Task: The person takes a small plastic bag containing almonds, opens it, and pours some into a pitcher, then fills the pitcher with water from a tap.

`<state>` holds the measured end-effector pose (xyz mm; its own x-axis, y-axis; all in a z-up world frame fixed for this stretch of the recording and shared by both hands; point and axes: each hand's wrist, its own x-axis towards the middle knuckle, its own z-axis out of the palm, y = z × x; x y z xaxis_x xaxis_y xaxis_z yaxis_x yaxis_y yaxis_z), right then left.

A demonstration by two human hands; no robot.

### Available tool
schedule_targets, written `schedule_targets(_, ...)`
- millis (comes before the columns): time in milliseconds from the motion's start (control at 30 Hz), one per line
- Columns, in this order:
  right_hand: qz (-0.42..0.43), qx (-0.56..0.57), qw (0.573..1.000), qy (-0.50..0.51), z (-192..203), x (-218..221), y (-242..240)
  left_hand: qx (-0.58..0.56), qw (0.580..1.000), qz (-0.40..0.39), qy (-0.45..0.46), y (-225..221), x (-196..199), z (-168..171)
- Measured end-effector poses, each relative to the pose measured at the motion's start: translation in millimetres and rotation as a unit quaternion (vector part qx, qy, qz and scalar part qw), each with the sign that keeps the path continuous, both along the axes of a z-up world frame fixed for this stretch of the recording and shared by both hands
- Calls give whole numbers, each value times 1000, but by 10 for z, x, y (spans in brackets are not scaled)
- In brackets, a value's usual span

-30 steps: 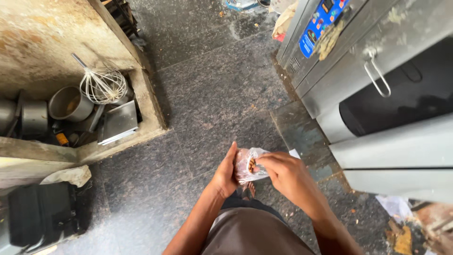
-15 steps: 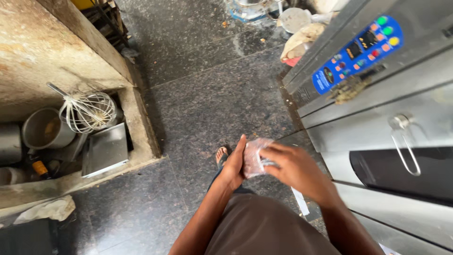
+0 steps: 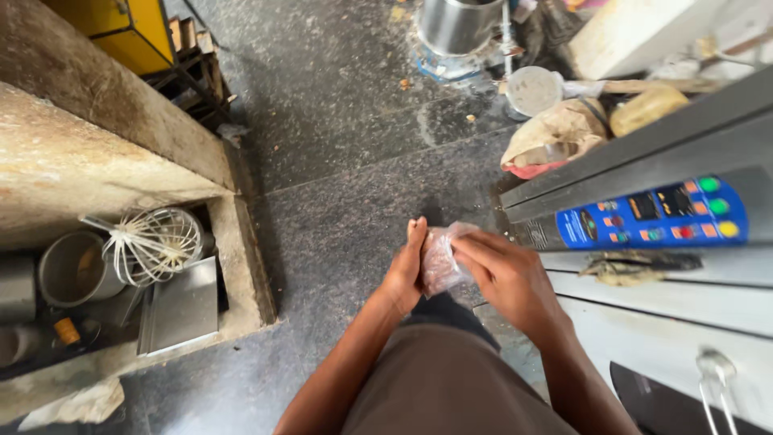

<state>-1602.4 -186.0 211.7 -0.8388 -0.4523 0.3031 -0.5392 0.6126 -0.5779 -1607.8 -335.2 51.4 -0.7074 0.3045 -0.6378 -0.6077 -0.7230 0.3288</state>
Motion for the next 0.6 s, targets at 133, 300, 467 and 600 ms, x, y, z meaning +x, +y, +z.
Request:
schedule_targets(133, 27, -51, 998, -32, -120, -908, -1, 13, 1000, 7, 3, -108, -743, 36)
schedule_targets(300, 73, -50, 995, -55, -214, -1981, -43, -58, 997, 29, 43, -336, -1650, 282)
schedule_targets(467, 201, 24, 973, -109, -80, -2859, -227, -64, 996, 52, 28, -586, -2297, 352)
schedule_targets(600, 220, -6, 972, -78, 3, -3470, -495, -89, 993, 78, -4, -762, -2829, 212)
